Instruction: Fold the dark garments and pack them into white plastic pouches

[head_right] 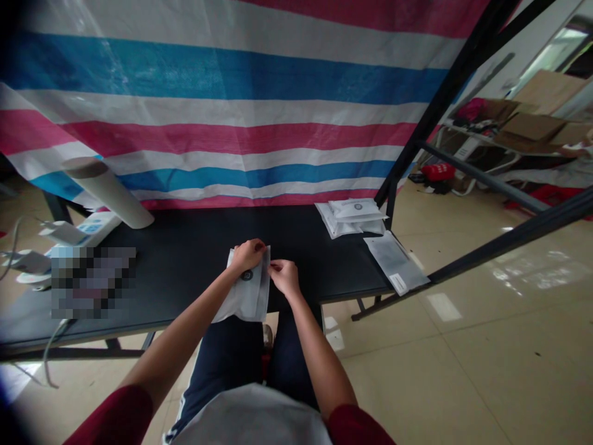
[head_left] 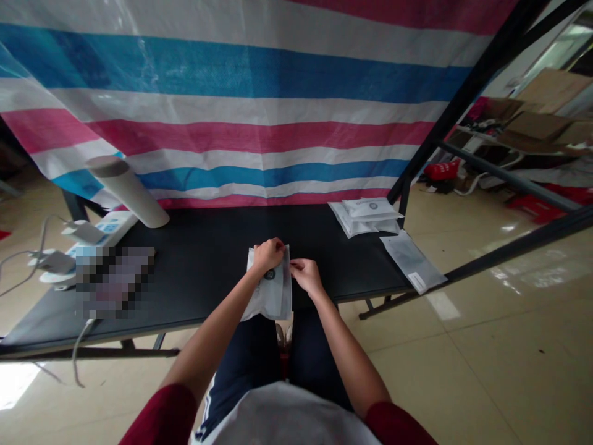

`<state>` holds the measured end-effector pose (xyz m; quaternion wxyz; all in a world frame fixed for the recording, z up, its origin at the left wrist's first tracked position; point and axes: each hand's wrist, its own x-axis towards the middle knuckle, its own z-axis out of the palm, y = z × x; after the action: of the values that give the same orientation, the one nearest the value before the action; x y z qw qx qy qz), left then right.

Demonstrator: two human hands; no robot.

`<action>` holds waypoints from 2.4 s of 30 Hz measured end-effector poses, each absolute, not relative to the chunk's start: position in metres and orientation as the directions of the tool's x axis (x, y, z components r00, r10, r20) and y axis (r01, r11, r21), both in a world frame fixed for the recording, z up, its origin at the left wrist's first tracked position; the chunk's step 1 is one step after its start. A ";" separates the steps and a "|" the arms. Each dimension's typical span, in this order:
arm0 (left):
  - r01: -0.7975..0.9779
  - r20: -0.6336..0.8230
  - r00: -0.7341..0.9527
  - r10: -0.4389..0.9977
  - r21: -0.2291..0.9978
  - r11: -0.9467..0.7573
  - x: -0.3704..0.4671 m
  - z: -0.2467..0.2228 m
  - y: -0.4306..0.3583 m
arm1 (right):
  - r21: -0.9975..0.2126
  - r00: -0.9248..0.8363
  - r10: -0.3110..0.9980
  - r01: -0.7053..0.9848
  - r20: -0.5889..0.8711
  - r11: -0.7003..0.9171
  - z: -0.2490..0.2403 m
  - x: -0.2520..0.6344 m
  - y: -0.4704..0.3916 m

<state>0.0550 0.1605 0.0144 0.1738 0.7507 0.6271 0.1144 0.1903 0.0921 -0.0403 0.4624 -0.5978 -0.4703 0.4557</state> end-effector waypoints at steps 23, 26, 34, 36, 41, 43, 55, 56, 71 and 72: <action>0.796 0.375 0.268 0.887 0.433 -0.424 0.031 0.003 0.111 | -0.982 -0.009 0.983 -0.025 -0.185 -0.186 -0.031 0.206 0.013; 0.754 0.367 0.307 0.878 0.470 -0.460 0.018 -0.015 0.097 | -0.976 -0.116 0.981 0.170 -0.158 -0.137 -0.028 0.207 0.046; 0.716 0.363 0.312 0.878 0.518 -0.468 0.011 -0.030 0.096 | -0.684 -0.112 0.991 0.729 -0.080 0.027 -0.005 0.184 0.100; 0.713 0.359 0.319 0.877 0.519 -0.471 0.011 -0.030 0.097 | -0.636 -0.093 0.991 0.772 -0.097 0.010 -0.002 0.178 0.103; 0.726 0.342 0.329 0.880 0.505 -0.467 0.011 -0.032 0.097 | -0.764 -0.089 0.992 0.646 -0.092 -0.013 -0.006 0.184 0.103; 0.740 0.325 0.334 0.885 0.491 -0.459 0.012 -0.034 0.096 | -0.873 -0.060 0.992 0.483 -0.111 -0.068 -0.009 0.200 0.097; 0.787 0.245 0.297 0.923 0.485 -0.382 0.030 -0.026 0.095 | -0.947 0.094 0.950 -0.151 -0.299 -0.283 0.003 0.268 0.073; 0.750 0.244 0.263 0.933 0.556 -0.357 0.030 -0.024 0.096 | -0.953 0.062 0.959 -0.146 -0.278 -0.267 0.003 0.260 0.074; 0.510 0.237 0.060 0.970 0.828 -0.234 -0.023 -0.006 0.086 | -0.978 0.089 0.975 -0.057 -0.204 -0.199 -0.001 0.240 0.080; 0.501 0.238 0.041 0.970 0.835 -0.226 -0.025 -0.008 0.085 | -0.979 0.091 0.976 -0.053 -0.200 -0.195 0.000 0.241 0.080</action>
<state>-0.0253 0.0845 -0.0081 0.2826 0.6638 0.5541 0.4152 0.2409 0.0803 -0.0002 0.4819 -0.5595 -0.4124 0.5335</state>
